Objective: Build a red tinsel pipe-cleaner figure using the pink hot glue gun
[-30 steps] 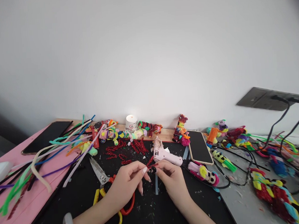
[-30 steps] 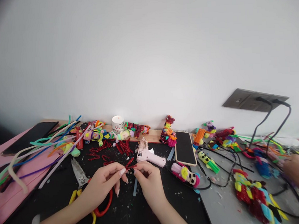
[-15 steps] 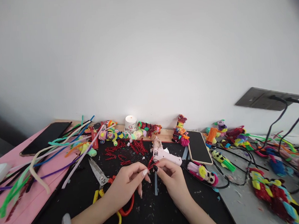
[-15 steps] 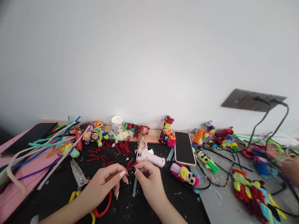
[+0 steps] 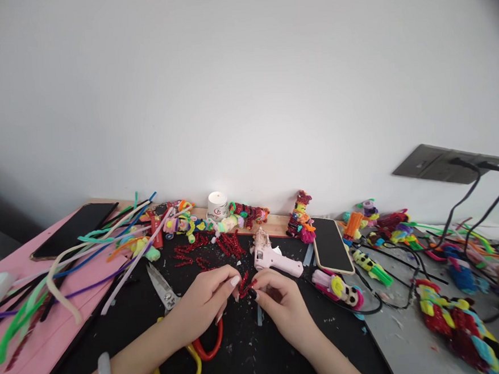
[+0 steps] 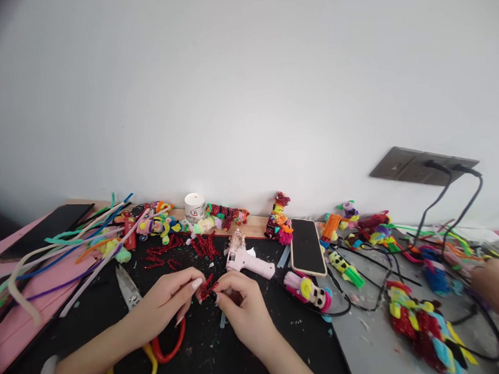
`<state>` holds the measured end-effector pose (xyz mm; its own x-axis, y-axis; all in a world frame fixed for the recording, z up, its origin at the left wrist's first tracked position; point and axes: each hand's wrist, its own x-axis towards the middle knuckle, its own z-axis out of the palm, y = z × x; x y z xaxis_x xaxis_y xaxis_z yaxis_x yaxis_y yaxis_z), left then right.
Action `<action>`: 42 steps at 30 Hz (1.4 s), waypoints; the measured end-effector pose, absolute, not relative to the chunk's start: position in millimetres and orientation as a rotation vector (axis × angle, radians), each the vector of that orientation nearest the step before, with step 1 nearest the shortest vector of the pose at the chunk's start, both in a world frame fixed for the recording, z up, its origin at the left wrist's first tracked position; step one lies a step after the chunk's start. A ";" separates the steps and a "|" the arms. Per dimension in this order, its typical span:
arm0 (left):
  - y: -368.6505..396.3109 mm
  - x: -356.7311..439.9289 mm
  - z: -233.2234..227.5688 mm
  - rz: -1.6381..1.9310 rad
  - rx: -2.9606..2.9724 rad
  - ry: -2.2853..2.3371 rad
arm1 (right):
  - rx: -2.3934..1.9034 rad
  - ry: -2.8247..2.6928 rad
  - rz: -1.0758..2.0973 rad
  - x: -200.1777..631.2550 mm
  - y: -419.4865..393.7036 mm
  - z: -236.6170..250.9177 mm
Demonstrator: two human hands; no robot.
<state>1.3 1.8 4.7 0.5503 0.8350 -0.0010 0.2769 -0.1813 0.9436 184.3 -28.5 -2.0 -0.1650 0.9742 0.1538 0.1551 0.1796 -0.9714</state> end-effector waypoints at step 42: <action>2.9 1.8 3.2 0.559 1.653 0.848 | -1.111 -1.604 1.257 184.6 -31.3 0.9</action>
<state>1.8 2.9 3.2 0.6269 0.7756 -0.0735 0.2381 -0.1010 0.9660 184.6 -31.3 0.9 -0.2968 0.9524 0.0698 0.1602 0.1217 -0.9796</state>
